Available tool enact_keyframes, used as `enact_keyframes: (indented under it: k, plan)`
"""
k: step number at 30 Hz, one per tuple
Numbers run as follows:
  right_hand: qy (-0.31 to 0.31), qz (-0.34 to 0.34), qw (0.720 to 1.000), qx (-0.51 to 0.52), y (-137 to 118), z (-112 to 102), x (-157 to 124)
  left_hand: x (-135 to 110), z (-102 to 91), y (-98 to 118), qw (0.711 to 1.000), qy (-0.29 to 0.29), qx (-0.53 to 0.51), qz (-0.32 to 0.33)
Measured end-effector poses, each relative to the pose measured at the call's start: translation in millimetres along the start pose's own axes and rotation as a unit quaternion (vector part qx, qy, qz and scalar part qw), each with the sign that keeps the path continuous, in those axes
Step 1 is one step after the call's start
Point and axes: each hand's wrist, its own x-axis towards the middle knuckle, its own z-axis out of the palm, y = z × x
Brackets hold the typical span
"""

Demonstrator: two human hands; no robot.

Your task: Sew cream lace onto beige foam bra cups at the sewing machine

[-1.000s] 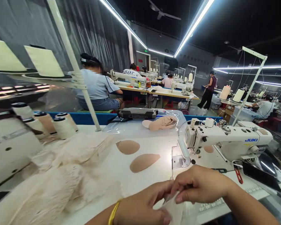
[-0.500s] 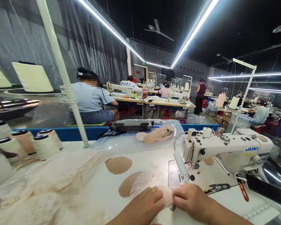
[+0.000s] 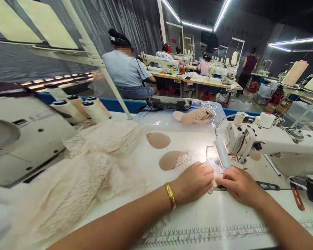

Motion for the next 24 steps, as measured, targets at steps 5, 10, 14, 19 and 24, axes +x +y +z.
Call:
enact_keyframes:
  k: [5, 10, 14, 19, 24]
  plan:
    - [-0.036, -0.013, 0.999, 0.003, -2.2, -7.7, 1.6, -0.4, 1.3, 2.4, 1.0, 0.012, 0.005, -0.012]
    - [-0.006, -0.021, 0.999, 0.044, 0.8, -6.1, 0.1, -0.6, 3.6, 5.5, 0.999, 0.044, 0.018, -0.001]
    - [-0.006, -0.022, 0.998, 0.058, 1.3, -6.8, -0.8, -0.1, 6.5, 6.9, 0.998, 0.047, 0.028, 0.001]
    - [-0.012, -0.018, 0.998, 0.062, 1.5, -8.0, -0.3, -0.7, 9.6, 6.5, 0.999, 0.046, 0.004, 0.0]
    - [-0.016, -0.008, 0.997, 0.079, 2.7, -6.4, -0.8, -0.7, 16.5, 3.9, 0.996, 0.068, -0.049, 0.002]
